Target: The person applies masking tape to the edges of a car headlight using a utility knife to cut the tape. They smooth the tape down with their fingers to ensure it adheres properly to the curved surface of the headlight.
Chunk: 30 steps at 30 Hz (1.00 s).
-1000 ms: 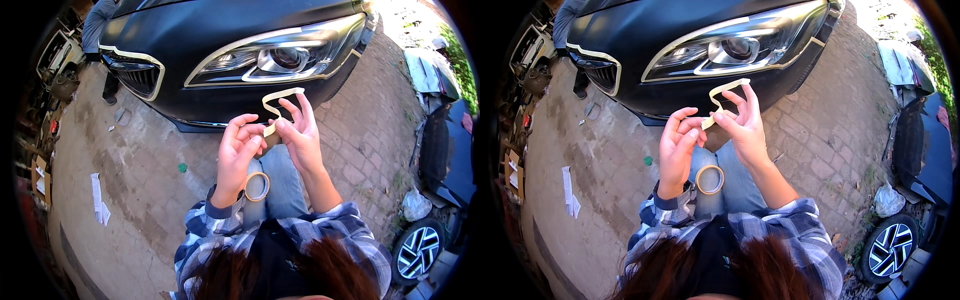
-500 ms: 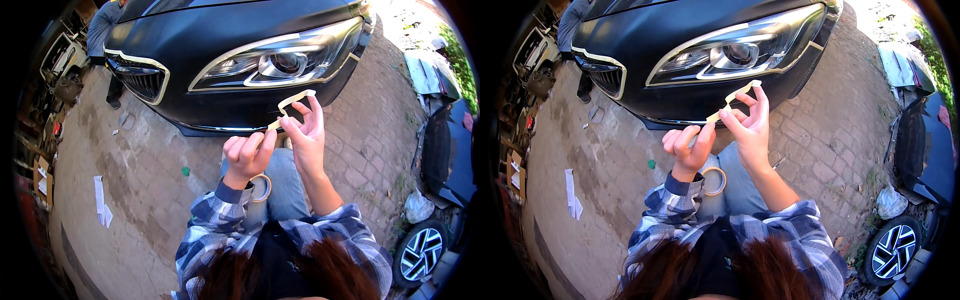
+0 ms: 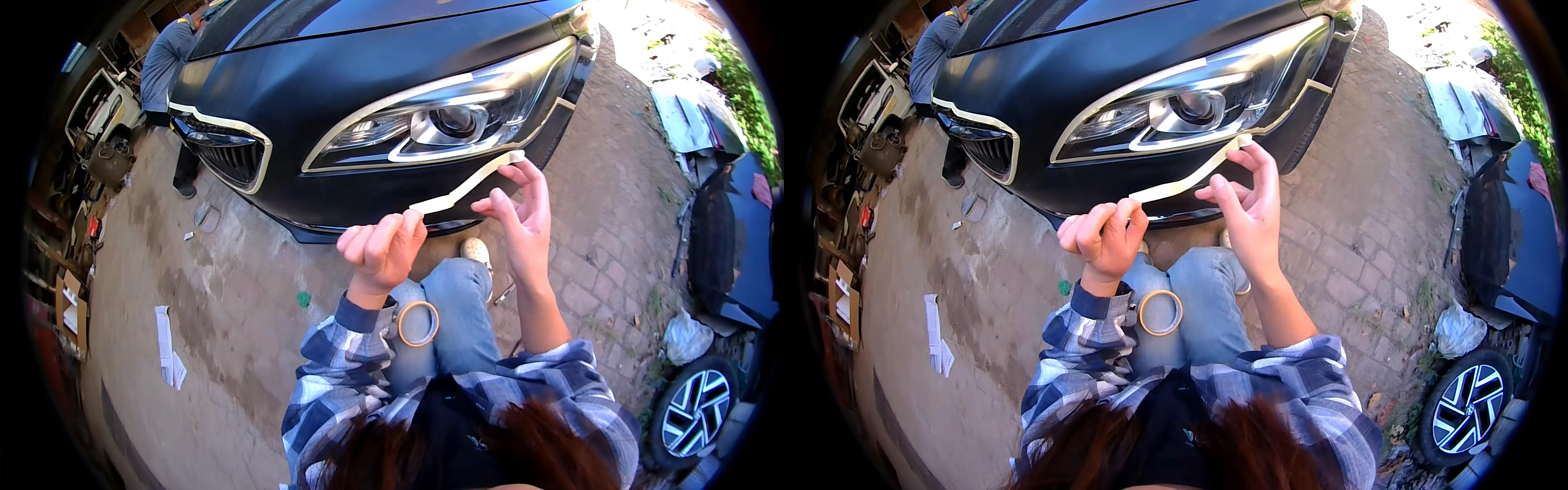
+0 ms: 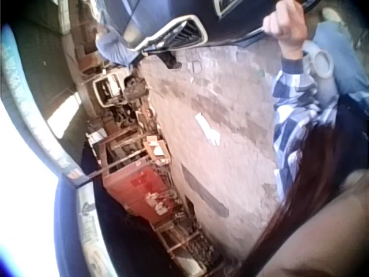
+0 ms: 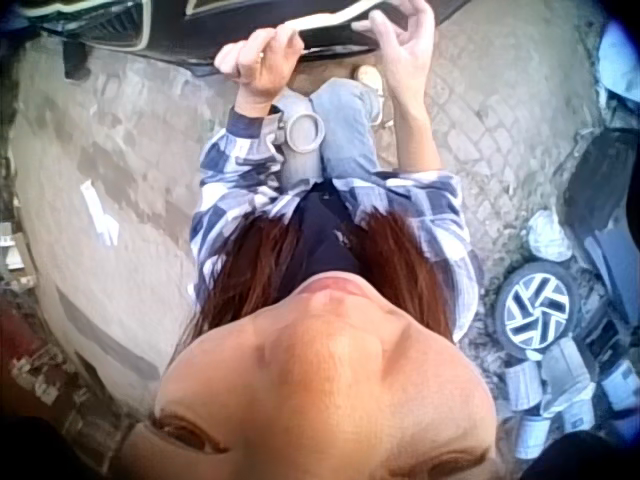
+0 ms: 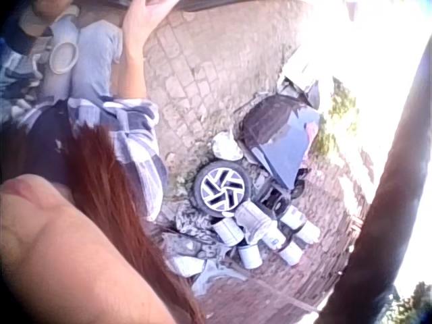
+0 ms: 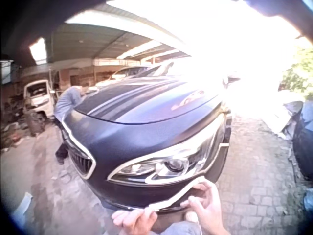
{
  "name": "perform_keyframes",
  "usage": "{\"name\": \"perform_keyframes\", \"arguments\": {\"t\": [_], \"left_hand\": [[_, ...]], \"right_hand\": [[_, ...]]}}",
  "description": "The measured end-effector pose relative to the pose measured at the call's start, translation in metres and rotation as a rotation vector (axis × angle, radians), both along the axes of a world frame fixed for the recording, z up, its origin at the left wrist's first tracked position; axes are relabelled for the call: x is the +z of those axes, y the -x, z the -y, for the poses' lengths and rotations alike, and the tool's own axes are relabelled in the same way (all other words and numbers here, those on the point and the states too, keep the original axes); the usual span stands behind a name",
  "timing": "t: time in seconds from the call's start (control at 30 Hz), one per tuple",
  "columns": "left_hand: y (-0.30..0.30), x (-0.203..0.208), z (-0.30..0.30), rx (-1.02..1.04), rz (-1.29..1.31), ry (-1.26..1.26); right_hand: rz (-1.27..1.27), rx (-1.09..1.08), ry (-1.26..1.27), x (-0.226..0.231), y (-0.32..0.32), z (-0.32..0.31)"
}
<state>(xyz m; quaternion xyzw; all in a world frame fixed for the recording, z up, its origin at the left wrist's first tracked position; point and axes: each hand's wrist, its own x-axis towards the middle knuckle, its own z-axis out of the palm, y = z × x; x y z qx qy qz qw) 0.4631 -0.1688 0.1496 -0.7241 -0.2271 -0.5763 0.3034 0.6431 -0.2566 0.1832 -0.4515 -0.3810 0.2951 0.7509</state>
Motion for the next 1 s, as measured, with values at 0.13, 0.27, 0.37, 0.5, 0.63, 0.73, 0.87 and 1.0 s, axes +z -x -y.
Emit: {"name": "perform_keyframes", "arguments": {"t": [0.13, 0.27, 0.37, 0.5, 0.63, 0.73, 0.87, 1.0], "left_hand": [[-0.008, 0.029, -0.017, -0.009, 0.128, 0.116], [-0.027, 0.039, -0.050, -0.082, 0.093, 0.094], [-0.048, 0.042, -0.068, -0.156, 0.047, 0.100], [-0.077, 0.048, -0.093, -0.155, 0.001, 0.028], [-0.097, 0.065, -0.113, -0.169, -0.024, 0.038], [-0.130, 0.054, -0.130, -0.190, 0.023, 0.081], [-0.135, 0.056, -0.129, -0.153, 0.071, 0.125], [-0.133, 0.060, -0.121, -0.147, 0.111, 0.193]], "right_hand": [[0.047, -0.218, -0.116, 0.013, -0.058, -0.013], [-0.191, -0.304, -0.269, 0.026, -0.122, -0.046], [-0.221, -0.327, -0.278, 0.027, -0.173, -0.071], [-0.168, -0.316, -0.236, 0.038, -0.218, -0.109], [-0.079, -0.355, -0.153, 0.056, -0.247, -0.157], [0.015, -0.415, -0.023, 0.060, -0.281, -0.167], [0.106, -0.407, 0.085, 0.070, -0.292, -0.182], [0.243, -0.399, 0.108, 0.076, -0.295, -0.184]]}}
